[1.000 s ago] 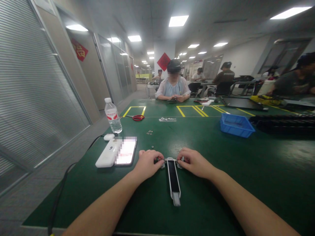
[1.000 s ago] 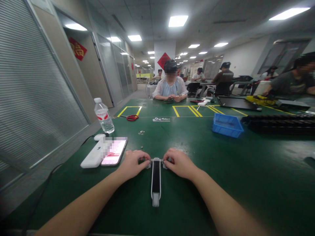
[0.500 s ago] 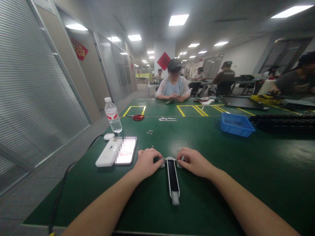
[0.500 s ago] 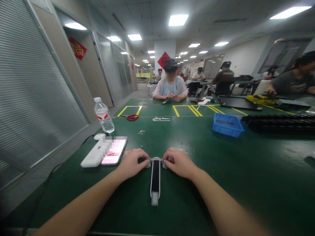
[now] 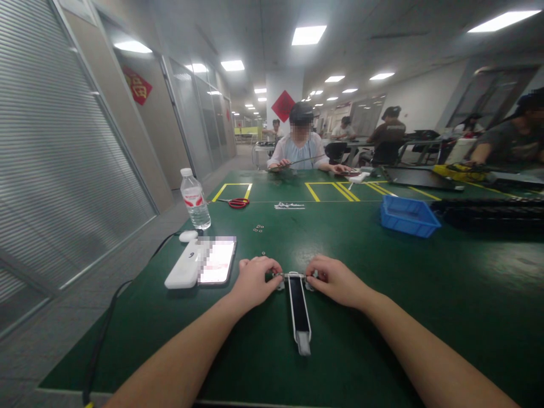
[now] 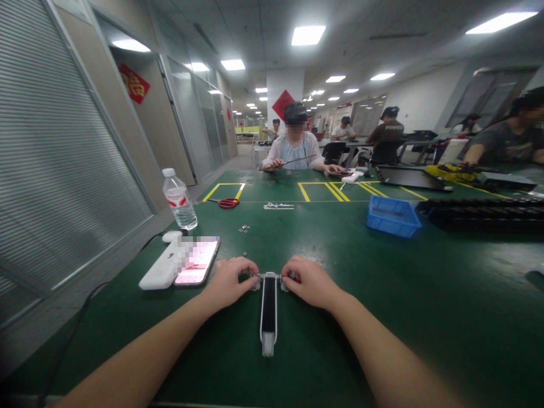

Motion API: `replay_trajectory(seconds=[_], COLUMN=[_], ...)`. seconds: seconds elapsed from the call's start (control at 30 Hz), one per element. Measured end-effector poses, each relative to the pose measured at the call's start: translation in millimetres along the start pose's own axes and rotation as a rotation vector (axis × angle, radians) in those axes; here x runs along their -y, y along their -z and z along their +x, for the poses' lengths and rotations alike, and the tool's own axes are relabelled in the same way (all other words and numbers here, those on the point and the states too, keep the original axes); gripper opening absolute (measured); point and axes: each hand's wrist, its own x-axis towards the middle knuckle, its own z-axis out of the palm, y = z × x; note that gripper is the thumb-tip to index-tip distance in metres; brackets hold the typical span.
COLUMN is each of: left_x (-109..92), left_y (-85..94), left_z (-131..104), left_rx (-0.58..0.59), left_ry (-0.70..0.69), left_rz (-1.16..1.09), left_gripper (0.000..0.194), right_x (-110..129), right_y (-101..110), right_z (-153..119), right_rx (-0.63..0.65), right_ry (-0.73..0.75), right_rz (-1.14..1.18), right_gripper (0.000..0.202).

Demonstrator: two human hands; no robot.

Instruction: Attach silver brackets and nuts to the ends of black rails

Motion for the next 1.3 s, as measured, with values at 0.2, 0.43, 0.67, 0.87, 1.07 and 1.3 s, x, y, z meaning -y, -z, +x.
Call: replay_trajectory(seconds=[0.2,0.43,0.67,0.87,1.07,1.3], left_x=[4.4,1.3,2.6,2.5,2.1,4.6], left_y=[-2.8,-0.5,-1.2,-1.7,-0.7,-4.4], left_z=[0.2,0.1,-0.1,0.4,-0.6,1.4], left_rx=[-0.002,-0.017,0.002,-0.027,0.006,-0.024], left_ry=[-0.033,-0.035,-0.038,-0.042,-0.042,-0.045], left_rz=[0.026,0.005,0.023,0.012,0.032,0.022], left_gripper=[0.013,0.011,0.013,0.013,0.013,0.017], right_x=[0.2,-0.7,2.0,0.8,2.3,0.2], right_y=[0.5,-0.2,0.6,-0.2,0.8,-0.9], right_z=[0.4,0.6,0.6,0.5,0.7,0.5], right_rx=[-0.005,-0.011,-0.015,-0.014,-0.004,-0.001], right_ry=[0.0,0.004,0.015,0.004,-0.005,0.0], right_rz=[-0.01,-0.003,-0.003,-0.008,-0.006,-0.007], right_gripper=[0.009,0.008,0.009,0.009,0.008,0.009])
